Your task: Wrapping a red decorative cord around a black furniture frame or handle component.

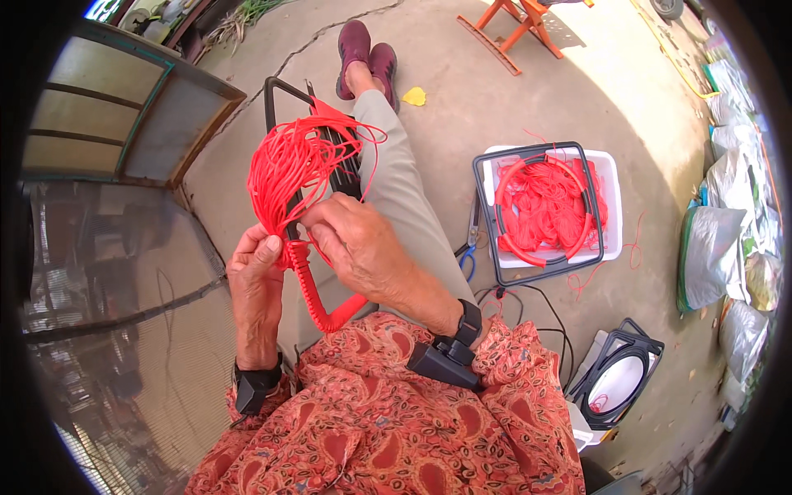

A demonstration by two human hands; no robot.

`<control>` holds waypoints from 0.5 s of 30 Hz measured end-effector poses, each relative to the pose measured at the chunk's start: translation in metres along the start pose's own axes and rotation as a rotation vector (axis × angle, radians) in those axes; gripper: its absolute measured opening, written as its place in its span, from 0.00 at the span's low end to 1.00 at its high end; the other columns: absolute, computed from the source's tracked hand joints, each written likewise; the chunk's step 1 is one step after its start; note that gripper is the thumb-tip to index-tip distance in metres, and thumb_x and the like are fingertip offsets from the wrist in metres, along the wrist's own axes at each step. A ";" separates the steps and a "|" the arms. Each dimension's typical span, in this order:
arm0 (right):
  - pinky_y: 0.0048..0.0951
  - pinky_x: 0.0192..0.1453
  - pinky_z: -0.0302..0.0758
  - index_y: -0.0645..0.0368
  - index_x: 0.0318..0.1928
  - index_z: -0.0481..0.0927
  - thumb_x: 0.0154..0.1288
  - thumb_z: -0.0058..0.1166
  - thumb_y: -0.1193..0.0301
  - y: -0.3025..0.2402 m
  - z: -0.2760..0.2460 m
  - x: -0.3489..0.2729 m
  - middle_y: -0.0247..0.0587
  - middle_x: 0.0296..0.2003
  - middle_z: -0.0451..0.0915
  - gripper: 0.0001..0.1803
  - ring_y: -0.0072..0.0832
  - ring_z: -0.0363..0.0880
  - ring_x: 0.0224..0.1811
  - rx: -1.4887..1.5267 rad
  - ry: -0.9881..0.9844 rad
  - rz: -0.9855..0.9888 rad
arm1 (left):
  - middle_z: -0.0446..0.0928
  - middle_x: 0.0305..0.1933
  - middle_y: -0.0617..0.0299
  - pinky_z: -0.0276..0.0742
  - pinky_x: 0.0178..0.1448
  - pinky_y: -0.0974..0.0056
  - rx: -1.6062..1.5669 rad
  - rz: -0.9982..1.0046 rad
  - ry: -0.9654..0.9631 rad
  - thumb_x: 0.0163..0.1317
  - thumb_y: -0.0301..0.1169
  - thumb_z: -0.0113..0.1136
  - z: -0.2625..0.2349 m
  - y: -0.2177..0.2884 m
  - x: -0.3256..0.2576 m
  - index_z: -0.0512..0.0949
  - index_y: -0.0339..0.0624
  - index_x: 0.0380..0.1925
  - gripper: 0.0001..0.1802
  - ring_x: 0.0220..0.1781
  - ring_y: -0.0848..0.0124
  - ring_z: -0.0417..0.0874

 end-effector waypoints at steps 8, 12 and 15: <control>0.34 0.47 0.71 0.59 0.38 0.79 0.54 0.60 0.77 -0.008 -0.005 -0.006 0.42 0.37 0.74 0.10 0.38 0.74 0.43 -0.160 -0.102 -0.051 | 0.82 0.38 0.59 0.78 0.45 0.70 0.007 -0.086 -0.077 0.58 0.22 0.64 0.007 -0.005 -0.005 0.76 0.33 0.43 0.13 0.37 0.75 0.82; 0.35 0.49 0.71 0.59 0.41 0.78 0.52 0.62 0.76 -0.017 -0.009 -0.012 0.43 0.38 0.74 0.13 0.39 0.74 0.44 -0.188 -0.186 -0.021 | 0.82 0.36 0.60 0.78 0.43 0.69 0.105 -0.067 -0.052 0.57 0.22 0.65 0.006 -0.010 -0.012 0.77 0.34 0.41 0.12 0.35 0.75 0.82; 0.35 0.48 0.71 0.60 0.41 0.77 0.52 0.64 0.74 -0.018 -0.009 -0.017 0.44 0.39 0.74 0.15 0.39 0.75 0.45 -0.133 -0.187 0.102 | 0.82 0.36 0.61 0.78 0.41 0.69 0.104 -0.071 -0.049 0.57 0.22 0.65 0.007 -0.019 -0.015 0.78 0.34 0.41 0.11 0.34 0.75 0.82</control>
Point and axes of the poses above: each hand's wrist, its own x-axis towards the middle knuckle, its own z-axis out of the palm, y = z × x, the point moved 5 cm from there along x, towards the middle knuckle
